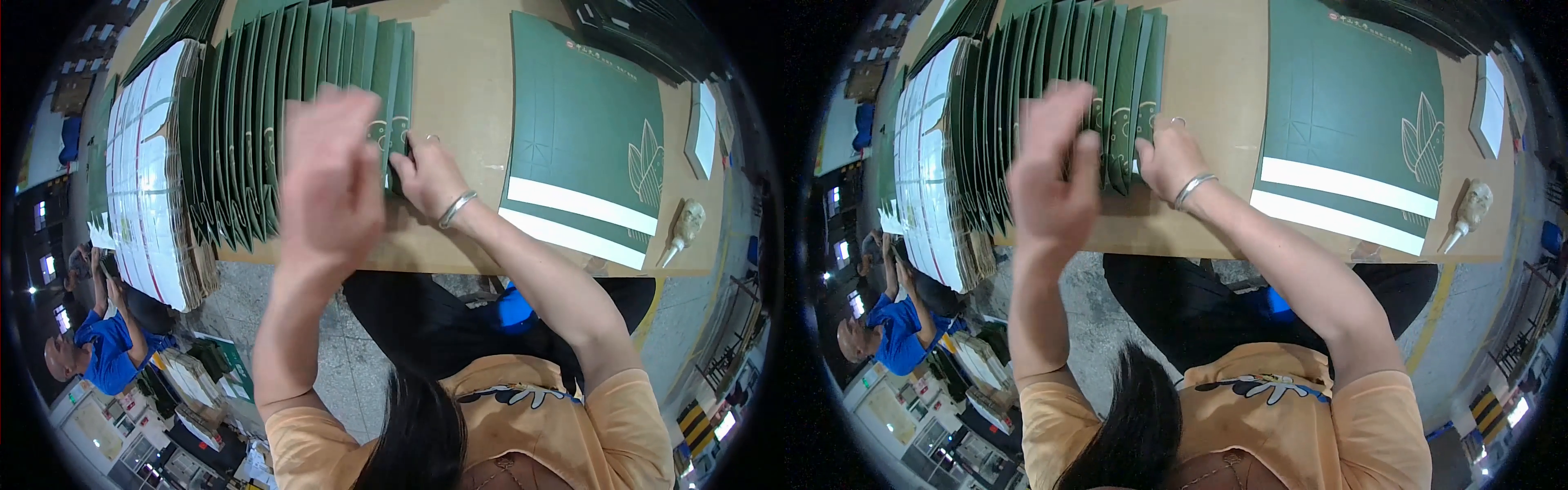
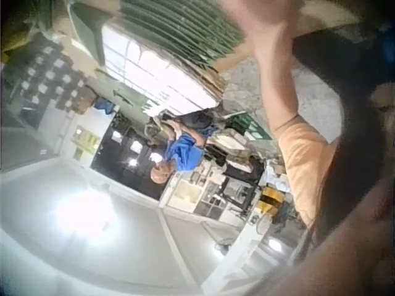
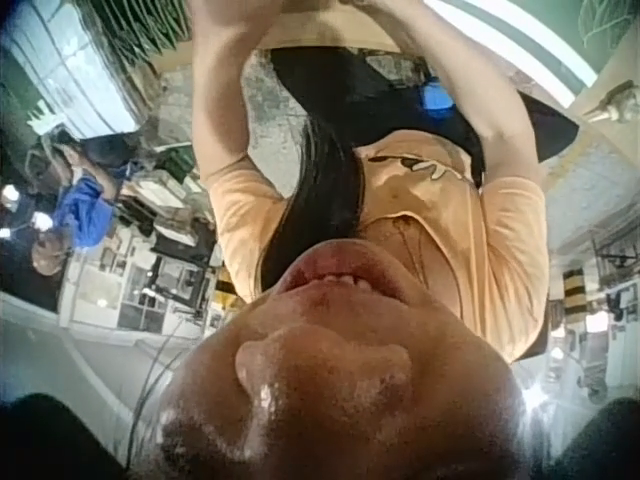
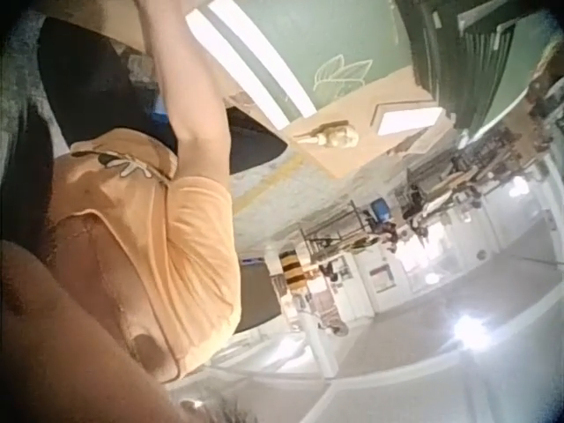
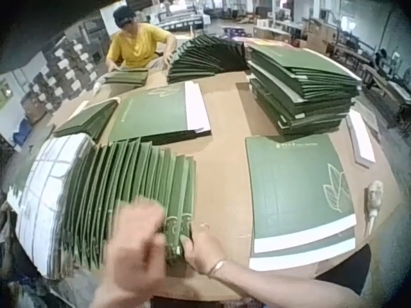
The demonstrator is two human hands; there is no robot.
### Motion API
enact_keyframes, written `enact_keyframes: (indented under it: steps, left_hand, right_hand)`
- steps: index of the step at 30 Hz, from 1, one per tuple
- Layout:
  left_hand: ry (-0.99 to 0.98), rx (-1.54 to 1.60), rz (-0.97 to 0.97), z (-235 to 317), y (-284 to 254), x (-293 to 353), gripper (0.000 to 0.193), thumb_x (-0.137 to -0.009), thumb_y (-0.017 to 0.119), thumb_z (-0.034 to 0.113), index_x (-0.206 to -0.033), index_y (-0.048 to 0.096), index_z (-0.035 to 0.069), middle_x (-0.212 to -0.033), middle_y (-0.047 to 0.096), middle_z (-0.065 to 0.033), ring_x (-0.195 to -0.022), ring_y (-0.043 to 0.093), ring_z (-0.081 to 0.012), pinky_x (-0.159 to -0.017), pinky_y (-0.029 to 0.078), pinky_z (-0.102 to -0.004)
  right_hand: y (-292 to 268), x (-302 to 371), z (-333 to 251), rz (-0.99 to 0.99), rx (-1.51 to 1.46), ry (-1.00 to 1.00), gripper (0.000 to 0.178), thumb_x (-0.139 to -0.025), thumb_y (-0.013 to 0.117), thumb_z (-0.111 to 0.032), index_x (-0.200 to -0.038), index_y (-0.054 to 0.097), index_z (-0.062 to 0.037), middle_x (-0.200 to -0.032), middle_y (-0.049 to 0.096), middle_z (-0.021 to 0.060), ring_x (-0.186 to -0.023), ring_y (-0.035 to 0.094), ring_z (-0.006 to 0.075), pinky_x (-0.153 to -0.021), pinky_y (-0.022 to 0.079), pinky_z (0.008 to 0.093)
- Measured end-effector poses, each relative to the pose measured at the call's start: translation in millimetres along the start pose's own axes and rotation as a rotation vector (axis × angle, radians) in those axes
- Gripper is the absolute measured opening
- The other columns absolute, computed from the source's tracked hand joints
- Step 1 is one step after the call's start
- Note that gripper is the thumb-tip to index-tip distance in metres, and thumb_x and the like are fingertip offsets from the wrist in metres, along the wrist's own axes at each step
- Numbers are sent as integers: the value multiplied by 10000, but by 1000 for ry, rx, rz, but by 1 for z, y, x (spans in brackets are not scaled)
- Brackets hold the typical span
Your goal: Assembling and gluing paper gift boxes at a workbench.
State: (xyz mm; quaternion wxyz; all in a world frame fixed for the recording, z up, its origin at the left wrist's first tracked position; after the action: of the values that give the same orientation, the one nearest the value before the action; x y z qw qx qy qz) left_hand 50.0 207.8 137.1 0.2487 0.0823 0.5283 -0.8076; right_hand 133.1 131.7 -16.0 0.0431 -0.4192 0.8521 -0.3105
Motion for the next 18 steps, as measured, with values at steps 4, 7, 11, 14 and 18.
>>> enact_keyframes:
  steps: [4,7,11,14,18]
  left_hand:
    - [-230,-389,55,-38,-43,-8,514,-912,609,299,-1337,508,28,-1371,512,-191,-1335,388,-405,-1129,170,-586]
    - [-576,-490,-38,-87,-50,10,714,-941,481,522,-1467,350,58,-1523,323,-187,-1424,213,-426,-1136,97,-613]
    - [-625,-442,-54,-96,-20,22,741,-951,438,543,-1493,290,59,-1555,257,-174,-1429,159,-457,-1120,80,-650]
    - [-637,-440,-57,-95,10,22,716,-958,411,513,-1497,282,59,-1551,266,-177,-1420,179,-461,-1114,68,-659]
    - [-609,-592,-28,-99,30,33,708,-951,424,518,-1485,310,68,-1540,293,-167,-1401,223,-456,-1087,85,-692]
  right_hand:
    - [-22,-23,41,-191,-344,24,425,-971,453,-308,-1015,612,84,-899,611,337,-894,605,470,-870,481,471]
    - [-42,-29,57,100,-334,187,518,-1030,394,-371,-1318,518,41,-1051,656,159,-917,655,217,-819,515,328]
    - [-17,-30,-1,292,-398,-85,764,-1005,325,-492,-1466,193,104,-1535,212,283,-1441,196,379,-1180,162,396]
    - [17,-48,-41,384,-119,-96,844,-978,345,-548,-1465,158,115,-1534,127,332,-1456,89,415,-1177,70,503]
    - [38,10,-28,171,-38,-198,834,-961,451,-498,-1471,163,96,-1525,135,341,-1450,94,436,-1168,86,530]
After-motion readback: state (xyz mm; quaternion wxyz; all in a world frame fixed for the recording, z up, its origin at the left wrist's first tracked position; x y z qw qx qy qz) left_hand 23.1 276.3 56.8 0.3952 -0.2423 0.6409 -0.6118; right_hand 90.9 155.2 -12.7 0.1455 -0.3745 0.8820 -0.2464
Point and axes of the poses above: each hand's wrist, its own x-axis away from the middle knuckle, its own y-axis out of the palm, z = x × y, the point moved 6 cm from there along -x, towards the middle knuckle
